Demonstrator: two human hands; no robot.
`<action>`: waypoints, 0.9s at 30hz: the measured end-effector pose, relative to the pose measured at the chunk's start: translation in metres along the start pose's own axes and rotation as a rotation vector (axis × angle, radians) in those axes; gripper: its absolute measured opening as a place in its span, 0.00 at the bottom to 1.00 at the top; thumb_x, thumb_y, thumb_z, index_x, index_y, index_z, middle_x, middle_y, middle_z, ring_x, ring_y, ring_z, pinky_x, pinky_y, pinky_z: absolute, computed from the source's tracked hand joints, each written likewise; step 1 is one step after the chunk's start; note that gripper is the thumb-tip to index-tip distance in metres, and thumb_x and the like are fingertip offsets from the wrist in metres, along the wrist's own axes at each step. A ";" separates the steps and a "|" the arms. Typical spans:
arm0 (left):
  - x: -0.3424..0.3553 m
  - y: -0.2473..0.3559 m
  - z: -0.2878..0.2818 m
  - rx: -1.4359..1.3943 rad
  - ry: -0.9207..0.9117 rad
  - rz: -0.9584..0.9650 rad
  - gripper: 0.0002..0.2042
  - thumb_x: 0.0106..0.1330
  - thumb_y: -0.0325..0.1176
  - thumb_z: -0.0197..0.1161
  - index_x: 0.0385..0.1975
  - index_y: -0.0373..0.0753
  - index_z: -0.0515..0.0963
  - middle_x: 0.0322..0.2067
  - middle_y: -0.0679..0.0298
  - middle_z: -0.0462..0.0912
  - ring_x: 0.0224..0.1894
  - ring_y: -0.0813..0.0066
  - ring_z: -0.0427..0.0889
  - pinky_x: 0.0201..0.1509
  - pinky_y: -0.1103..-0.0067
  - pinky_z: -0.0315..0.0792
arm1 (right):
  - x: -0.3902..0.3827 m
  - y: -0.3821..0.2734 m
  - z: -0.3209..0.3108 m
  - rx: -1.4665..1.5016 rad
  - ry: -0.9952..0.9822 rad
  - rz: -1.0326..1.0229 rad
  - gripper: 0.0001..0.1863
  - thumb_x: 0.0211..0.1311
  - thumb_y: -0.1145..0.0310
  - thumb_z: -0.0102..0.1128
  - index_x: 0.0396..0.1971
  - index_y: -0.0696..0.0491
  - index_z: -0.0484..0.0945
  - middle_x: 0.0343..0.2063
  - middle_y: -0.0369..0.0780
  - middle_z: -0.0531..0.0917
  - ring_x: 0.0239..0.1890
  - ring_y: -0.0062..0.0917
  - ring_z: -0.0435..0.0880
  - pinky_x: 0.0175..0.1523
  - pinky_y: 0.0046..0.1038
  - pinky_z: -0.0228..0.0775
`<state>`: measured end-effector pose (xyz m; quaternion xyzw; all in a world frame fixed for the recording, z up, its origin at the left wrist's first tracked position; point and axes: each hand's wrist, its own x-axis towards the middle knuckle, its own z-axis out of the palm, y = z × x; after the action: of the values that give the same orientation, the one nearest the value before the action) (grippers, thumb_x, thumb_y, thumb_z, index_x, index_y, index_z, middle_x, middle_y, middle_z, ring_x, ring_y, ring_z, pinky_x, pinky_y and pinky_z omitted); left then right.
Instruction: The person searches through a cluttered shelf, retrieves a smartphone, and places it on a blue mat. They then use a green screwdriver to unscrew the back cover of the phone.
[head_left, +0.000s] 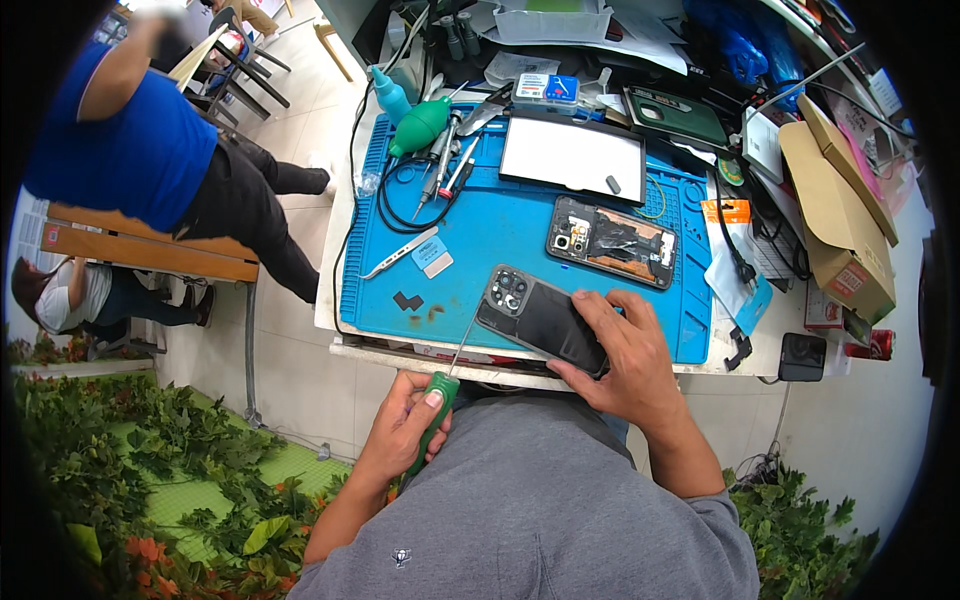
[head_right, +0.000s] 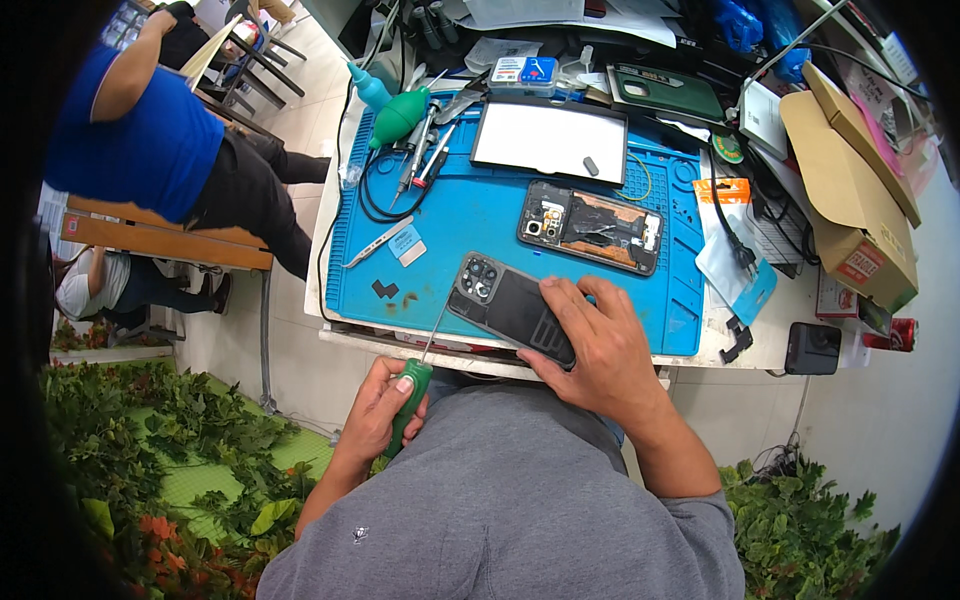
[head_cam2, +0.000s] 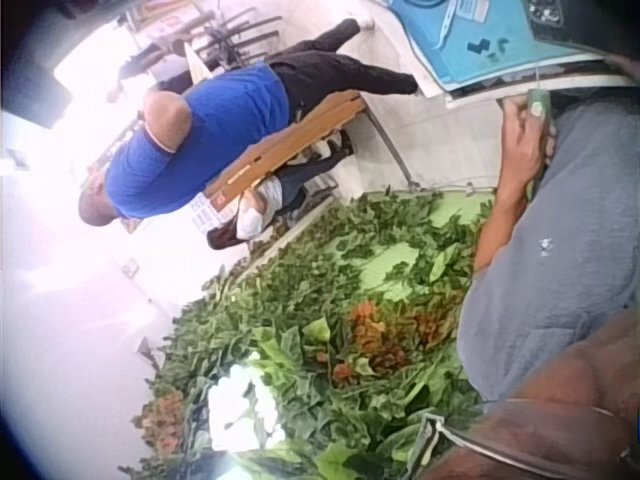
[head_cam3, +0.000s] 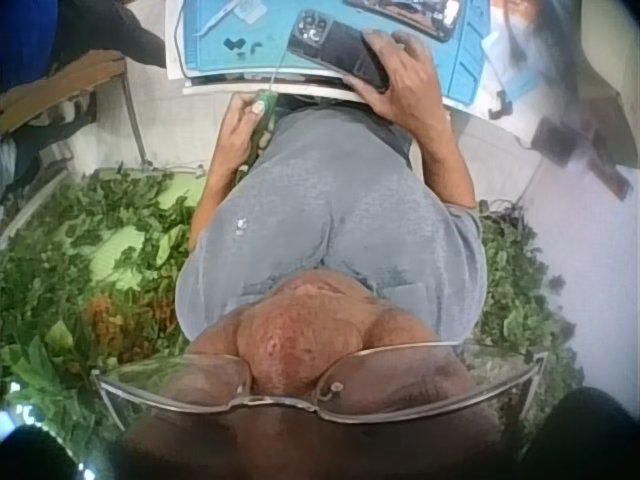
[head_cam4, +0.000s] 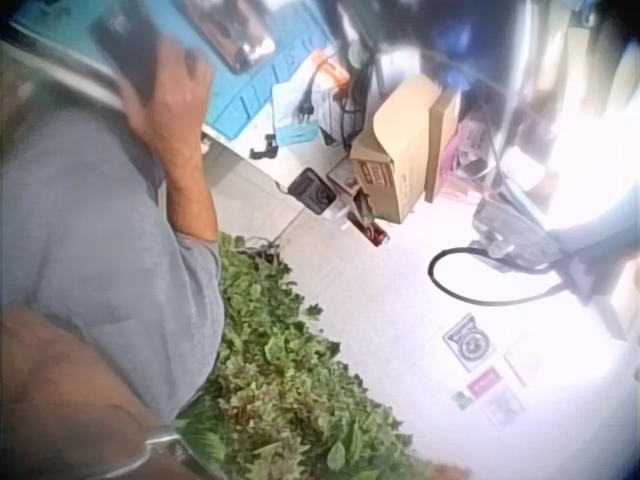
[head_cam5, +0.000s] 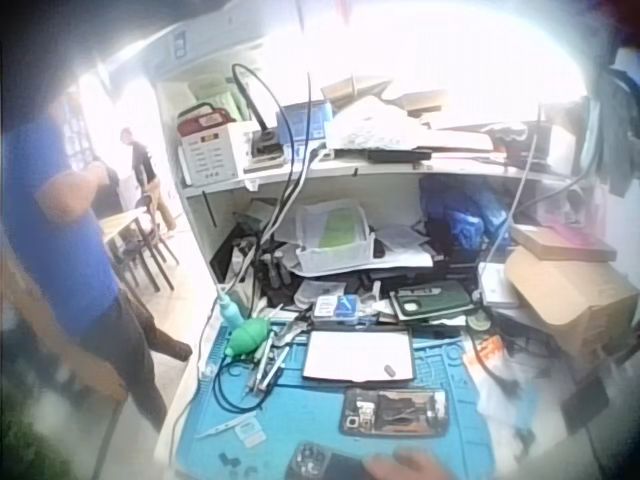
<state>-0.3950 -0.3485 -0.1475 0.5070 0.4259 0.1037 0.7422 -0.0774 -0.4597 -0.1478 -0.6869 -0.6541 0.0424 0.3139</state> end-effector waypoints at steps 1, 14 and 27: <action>0.000 0.000 0.000 -0.003 0.001 0.000 0.12 0.91 0.40 0.51 0.60 0.38 0.67 0.33 0.56 0.80 0.23 0.78 0.74 0.25 0.78 0.69 | 0.000 -0.001 0.001 0.009 0.012 -0.002 0.45 0.50 0.56 0.91 0.67 0.60 0.81 0.57 0.49 0.90 0.59 0.46 0.83 0.65 0.45 0.77; 0.001 0.000 0.005 -0.016 0.024 -0.015 0.14 0.91 0.42 0.52 0.61 0.38 0.68 0.33 0.57 0.81 0.23 0.78 0.74 0.25 0.79 0.69 | -0.010 -0.009 0.013 0.068 0.117 0.007 0.43 0.45 0.63 0.91 0.62 0.62 0.81 0.55 0.50 0.89 0.52 0.46 0.83 0.60 0.44 0.79; 0.004 0.010 0.006 -0.010 -0.002 -0.026 0.14 0.91 0.41 0.53 0.61 0.37 0.67 0.33 0.61 0.80 0.24 0.81 0.74 0.24 0.79 0.70 | -0.013 -0.017 0.015 0.050 0.109 0.048 0.43 0.45 0.63 0.91 0.62 0.64 0.82 0.56 0.50 0.87 0.54 0.46 0.82 0.62 0.45 0.79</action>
<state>-0.3848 -0.3455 -0.1400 0.4977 0.4312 0.0955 0.7465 -0.1013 -0.4673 -0.1567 -0.6956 -0.6179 0.0288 0.3653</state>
